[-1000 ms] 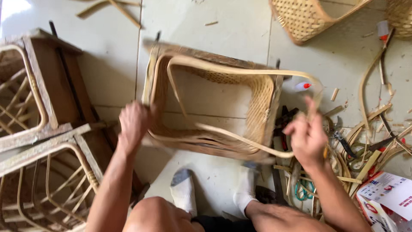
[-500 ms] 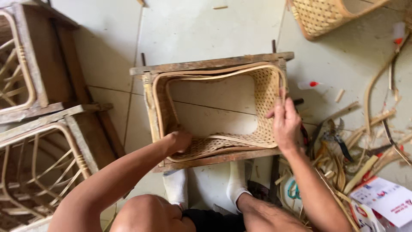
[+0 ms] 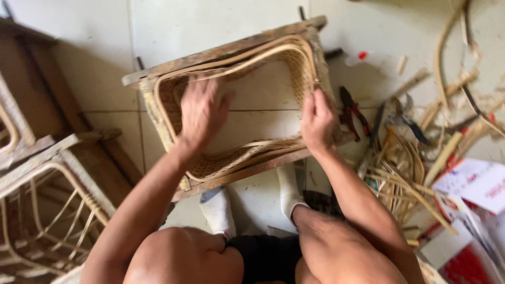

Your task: The person is weaving a rectangular basket using thin strips of bamboo or rattan. They place a pre-woven basket body into a wooden mold, then add and secure a rim strip around the top edge using pliers and a hammer.

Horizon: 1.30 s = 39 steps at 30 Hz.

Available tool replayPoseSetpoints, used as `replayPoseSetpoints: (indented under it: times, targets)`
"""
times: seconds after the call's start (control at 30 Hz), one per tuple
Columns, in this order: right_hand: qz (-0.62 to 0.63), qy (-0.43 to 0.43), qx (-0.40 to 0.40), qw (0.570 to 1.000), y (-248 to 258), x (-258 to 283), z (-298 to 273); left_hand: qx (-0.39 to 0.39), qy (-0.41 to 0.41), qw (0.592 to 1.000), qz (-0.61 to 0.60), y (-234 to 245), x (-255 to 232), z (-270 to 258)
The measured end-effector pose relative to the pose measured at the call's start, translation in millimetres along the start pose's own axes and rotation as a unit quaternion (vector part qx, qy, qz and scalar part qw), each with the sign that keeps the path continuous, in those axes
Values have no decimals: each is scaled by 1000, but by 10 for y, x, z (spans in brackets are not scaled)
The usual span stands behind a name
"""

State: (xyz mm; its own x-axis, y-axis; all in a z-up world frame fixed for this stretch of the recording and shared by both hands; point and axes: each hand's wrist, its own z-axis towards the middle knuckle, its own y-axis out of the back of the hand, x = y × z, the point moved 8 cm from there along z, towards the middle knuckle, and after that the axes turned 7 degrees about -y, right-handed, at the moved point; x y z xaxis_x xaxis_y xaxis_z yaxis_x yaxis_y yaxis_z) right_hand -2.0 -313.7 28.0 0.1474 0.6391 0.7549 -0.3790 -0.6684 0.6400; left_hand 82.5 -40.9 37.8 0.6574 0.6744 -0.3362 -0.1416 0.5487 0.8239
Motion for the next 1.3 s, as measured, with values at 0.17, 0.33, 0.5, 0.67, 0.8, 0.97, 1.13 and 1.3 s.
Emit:
replayPoseSetpoints:
  times: [0.17, 0.33, 0.5, 0.67, 0.8, 0.97, 1.13, 1.3]
  targets:
    - [14, -32, 28, 999, 115, 296, 220, 128, -29, 991, 4, -385, 14, 482]
    - [-297, 128, 128, 937, 292, 512, 171, 31, -53, 995, 78, -348, -107, 142]
    - [-377, 148, 214, 889, -125, 497, 468, 139, 32, 989, 37, -677, -31, -13]
    - [-367, -89, 410, 830, -506, -15, 794, 186, 41, 981, 38, -946, -9, -67]
    - [-438, 4, 355, 826, -740, -55, 848, 254, 63, 962, 74, -1084, 65, -158]
    - [-465, -48, 334, 818, -855, -135, 857, 290, 97, 949, 80, -1199, 173, -179]
    - [-402, 13, 371, 837, -811, 96, 809, 236, 64, 965, 99, -988, 111, -86]
    - [-416, 19, 312, 854, -943, -250, 668, 295, 102, 947, 78, -995, 102, -143]
